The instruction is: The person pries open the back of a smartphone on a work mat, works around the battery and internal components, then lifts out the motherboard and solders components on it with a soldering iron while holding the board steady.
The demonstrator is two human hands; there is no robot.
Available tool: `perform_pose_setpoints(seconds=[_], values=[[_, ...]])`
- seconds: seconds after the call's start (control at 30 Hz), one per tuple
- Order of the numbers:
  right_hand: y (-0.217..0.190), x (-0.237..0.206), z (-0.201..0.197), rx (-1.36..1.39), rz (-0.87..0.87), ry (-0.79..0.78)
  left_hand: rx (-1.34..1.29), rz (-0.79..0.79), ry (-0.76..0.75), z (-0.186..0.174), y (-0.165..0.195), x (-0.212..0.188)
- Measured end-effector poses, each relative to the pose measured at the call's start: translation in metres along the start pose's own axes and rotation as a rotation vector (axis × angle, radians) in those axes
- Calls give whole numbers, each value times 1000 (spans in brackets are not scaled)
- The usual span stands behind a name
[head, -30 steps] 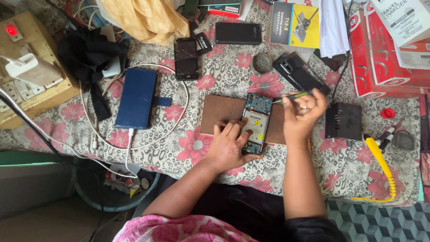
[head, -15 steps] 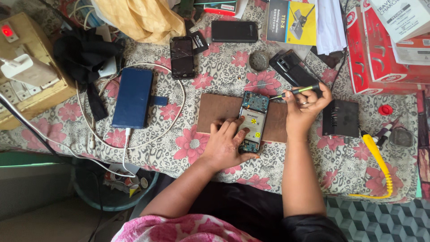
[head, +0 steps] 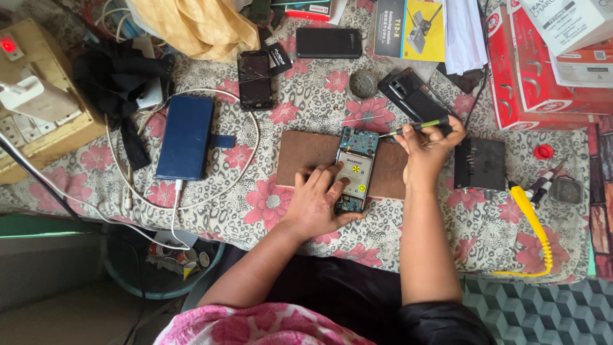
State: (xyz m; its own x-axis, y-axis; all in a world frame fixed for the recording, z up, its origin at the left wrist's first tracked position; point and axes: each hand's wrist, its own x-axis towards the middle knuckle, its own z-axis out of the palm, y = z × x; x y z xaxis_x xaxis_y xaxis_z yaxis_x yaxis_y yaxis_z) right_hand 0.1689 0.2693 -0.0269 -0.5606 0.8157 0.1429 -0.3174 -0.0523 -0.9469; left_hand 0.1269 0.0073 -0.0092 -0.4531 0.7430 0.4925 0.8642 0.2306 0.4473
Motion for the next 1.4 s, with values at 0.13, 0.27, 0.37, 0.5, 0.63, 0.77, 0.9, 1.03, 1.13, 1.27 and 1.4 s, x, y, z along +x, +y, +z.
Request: perform_pose_setpoints(seconds=[0.13, 0.27, 0.37, 0.5, 0.63, 0.77, 0.9, 1.03, 1.13, 1.27, 1.4], values=[[0, 0, 3, 8, -7, 14, 2, -33, -22, -2, 2, 1], [-1, 2, 5, 22, -45, 61, 17, -92, 19, 0, 5, 6], [-2, 2, 6, 41, -47, 96, 43, -230, 14, 4, 5, 14], [-3, 2, 6, 57, -44, 95, 157, -212, 85, 10, -11, 37], [-4, 2, 8, 78, -32, 92, 226, -85, 16, 10, -25, 62], [-6, 0, 10, 78, -37, 83, 346, -62, -152, 8, -22, 80], [-8, -1, 12, 79, -24, 84, 473, -54, -286, 5, -13, 92], [-8, -1, 12, 66, -18, 83, 523, -84, -376, 5, -6, 100], [-8, -2, 12, 74, -21, 76, 519, -93, -369, 7, -5, 103], [-6, -1, 11, 73, -20, 72, 406, -109, -244, 11, -10, 97], [-3, 0, 8, 72, -14, 73, 380, -83, -168, 11, -17, 87]])
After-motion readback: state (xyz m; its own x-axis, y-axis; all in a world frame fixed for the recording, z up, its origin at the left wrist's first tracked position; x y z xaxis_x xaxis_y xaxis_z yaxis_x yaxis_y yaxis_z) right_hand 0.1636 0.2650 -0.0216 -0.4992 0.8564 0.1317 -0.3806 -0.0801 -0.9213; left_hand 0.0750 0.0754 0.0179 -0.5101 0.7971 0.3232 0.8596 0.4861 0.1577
